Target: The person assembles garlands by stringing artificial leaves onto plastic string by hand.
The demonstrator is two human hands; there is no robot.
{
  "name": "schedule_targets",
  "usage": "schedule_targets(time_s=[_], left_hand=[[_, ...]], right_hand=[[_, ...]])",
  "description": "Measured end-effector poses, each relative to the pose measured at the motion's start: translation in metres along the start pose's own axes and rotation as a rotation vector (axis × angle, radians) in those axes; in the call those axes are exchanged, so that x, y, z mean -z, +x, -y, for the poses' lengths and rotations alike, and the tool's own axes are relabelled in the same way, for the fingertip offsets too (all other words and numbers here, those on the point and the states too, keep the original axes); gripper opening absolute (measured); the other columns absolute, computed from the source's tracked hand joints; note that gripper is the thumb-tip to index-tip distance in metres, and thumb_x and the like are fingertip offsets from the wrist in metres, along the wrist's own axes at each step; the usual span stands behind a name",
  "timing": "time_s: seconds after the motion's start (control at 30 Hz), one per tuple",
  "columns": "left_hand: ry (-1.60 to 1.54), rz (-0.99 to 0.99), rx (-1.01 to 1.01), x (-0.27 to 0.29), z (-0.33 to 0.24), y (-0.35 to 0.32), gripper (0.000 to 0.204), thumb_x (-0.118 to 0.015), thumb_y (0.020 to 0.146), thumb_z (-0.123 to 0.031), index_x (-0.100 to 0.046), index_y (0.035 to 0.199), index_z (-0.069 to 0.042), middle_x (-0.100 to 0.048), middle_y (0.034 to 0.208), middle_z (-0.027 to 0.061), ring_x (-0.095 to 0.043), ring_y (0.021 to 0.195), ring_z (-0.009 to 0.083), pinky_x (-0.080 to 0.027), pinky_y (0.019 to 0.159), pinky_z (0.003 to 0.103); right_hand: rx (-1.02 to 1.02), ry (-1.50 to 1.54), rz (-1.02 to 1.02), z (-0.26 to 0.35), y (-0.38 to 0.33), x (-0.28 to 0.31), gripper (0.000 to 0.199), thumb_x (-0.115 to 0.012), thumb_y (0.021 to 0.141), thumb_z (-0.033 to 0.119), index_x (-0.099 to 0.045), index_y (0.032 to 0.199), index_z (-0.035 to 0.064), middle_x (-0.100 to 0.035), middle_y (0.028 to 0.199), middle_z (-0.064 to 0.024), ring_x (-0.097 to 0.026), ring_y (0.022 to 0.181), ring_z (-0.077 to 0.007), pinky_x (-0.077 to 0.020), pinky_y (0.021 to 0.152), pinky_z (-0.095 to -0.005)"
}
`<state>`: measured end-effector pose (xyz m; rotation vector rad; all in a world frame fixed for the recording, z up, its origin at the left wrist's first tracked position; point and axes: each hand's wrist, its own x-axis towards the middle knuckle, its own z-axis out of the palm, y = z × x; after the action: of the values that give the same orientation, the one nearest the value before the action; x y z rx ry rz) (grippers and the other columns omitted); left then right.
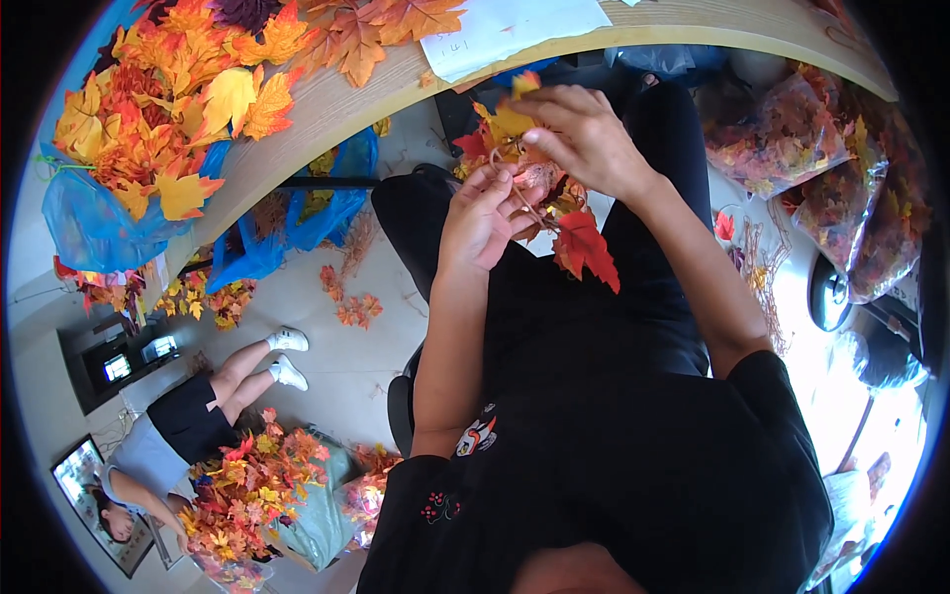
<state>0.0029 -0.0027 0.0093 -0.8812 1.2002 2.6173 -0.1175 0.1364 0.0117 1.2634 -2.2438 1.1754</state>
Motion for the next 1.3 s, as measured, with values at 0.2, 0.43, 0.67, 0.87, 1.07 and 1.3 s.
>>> schedule_targets(time_s=[0.2, 0.43, 0.67, 0.87, 1.07, 1.3], left_hand=[[-0.093, -0.109, -0.049, 0.005, 0.002, 0.005, 0.016, -0.053, 0.088, -0.014, -0.054, 0.103, -0.011, -0.058, 0.094, 0.0065, -0.059, 0.096, 0.0259, -0.046, 0.079, 0.05], [-0.095, -0.151, -0.049, -0.004, 0.0, 0.003, 0.016, -0.052, 0.089, -0.014, -0.054, 0.105, -0.011, -0.055, 0.103, 0.0064, -0.057, 0.102, 0.0277, -0.035, 0.089, 0.058], [-0.07, -0.067, 0.002, 0.002, -0.018, 0.0, 0.029, -0.052, 0.088, -0.015, -0.049, 0.116, -0.008, -0.052, 0.111, 0.008, -0.054, 0.107, 0.0286, -0.042, 0.085, 0.056], [0.418, -0.225, -0.184, 0.002, -0.007, 0.007, 0.023, -0.061, 0.084, -0.016, -0.06, 0.099, 0.002, -0.059, 0.085, 0.0043, -0.058, 0.073, 0.0128, -0.05, 0.065, 0.028], [0.447, -0.284, -0.417, 0.009, 0.005, 0.012, 0.018, -0.059, 0.086, -0.014, -0.062, 0.092, 0.002, -0.059, 0.076, 0.0015, -0.052, 0.064, 0.0064, -0.042, 0.055, 0.02], [0.159, -0.202, -0.338, 0.002, -0.005, 0.003, 0.02, -0.053, 0.089, -0.015, -0.059, 0.091, 0.004, -0.056, 0.069, 0.0031, -0.049, 0.059, 0.0075, -0.036, 0.05, 0.018]], right_hand=[[-0.192, 0.645, 0.258, 0.027, -0.015, 0.037, 0.015, -0.051, 0.071, 0.002, -0.063, 0.081, -0.0001, -0.062, 0.075, -0.0098, -0.056, 0.074, -0.0231, -0.0423, 0.072, -0.0335], [-0.274, 0.459, 0.488, 0.024, -0.052, -0.006, 0.019, -0.059, 0.073, 0.008, -0.06, 0.092, 0.0022, -0.061, 0.084, -0.0119, -0.054, 0.083, -0.0299, -0.0427, 0.079, -0.0388], [-0.491, 0.882, 0.612, 0.01, -0.046, -0.015, 0.018, -0.061, 0.074, 0.004, -0.06, 0.092, 0.0025, -0.061, 0.082, -0.0103, -0.058, 0.076, -0.0256, -0.0459, 0.072, -0.0332], [-0.144, 0.112, 0.521, 0.028, -0.034, -0.007, 0.015, -0.064, 0.071, 0.014, -0.063, 0.084, 0.0071, -0.06, 0.078, -0.0091, -0.059, 0.077, -0.0275, -0.0467, 0.069, -0.0364], [0.002, 0.056, 0.522, 0.035, -0.032, -0.013, 0.012, -0.06, 0.07, 0.011, -0.061, 0.081, 0.007, -0.06, 0.078, -0.0046, -0.058, 0.085, -0.0237, -0.0452, 0.075, -0.0353], [0.077, 0.035, 0.2, 0.037, -0.044, -0.02, 0.008, -0.06, 0.069, 0.01, -0.061, 0.077, 0.0097, -0.056, 0.073, -0.0012, -0.053, 0.075, -0.0172, -0.0385, 0.07, -0.0306]])
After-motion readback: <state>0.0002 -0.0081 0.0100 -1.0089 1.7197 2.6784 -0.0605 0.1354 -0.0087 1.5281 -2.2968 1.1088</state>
